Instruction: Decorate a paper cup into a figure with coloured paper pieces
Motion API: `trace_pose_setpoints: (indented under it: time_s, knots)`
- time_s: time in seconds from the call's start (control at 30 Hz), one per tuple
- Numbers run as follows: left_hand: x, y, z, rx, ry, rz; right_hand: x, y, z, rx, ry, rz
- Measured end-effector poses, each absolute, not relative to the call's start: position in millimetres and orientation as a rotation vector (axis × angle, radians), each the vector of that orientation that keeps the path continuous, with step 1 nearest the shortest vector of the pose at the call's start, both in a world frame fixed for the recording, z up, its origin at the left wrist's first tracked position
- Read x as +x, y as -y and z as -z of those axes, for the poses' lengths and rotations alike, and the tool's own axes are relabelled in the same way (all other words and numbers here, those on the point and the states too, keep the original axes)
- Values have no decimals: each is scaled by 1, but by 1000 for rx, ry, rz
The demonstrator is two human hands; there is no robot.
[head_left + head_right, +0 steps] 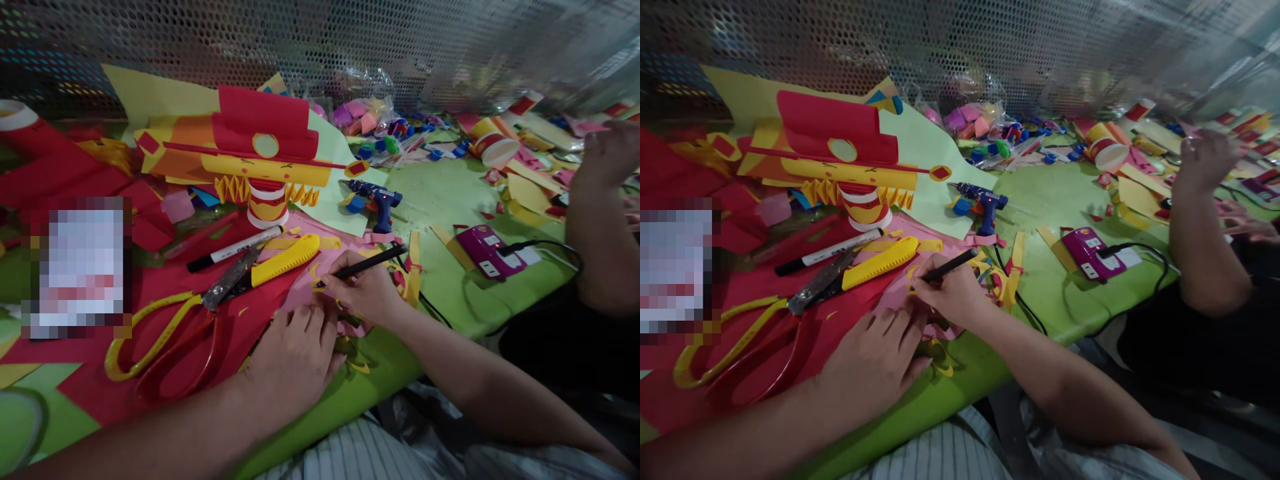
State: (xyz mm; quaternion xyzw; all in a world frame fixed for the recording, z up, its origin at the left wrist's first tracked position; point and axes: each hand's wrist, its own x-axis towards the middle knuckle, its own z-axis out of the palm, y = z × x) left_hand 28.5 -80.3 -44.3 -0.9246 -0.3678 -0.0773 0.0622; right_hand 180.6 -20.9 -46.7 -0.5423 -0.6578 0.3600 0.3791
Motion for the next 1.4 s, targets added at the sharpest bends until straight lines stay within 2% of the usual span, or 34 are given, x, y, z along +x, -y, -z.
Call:
trace_pose_setpoints:
  time_s: [0.47, 1.4]
  knots:
    - [30, 80, 44, -2777, 1108, 240, 180, 22, 48, -1394, 1671, -955]
    - [30, 79, 45, -2763, 1103, 222, 180, 22, 45, -1428, 1729, -794]
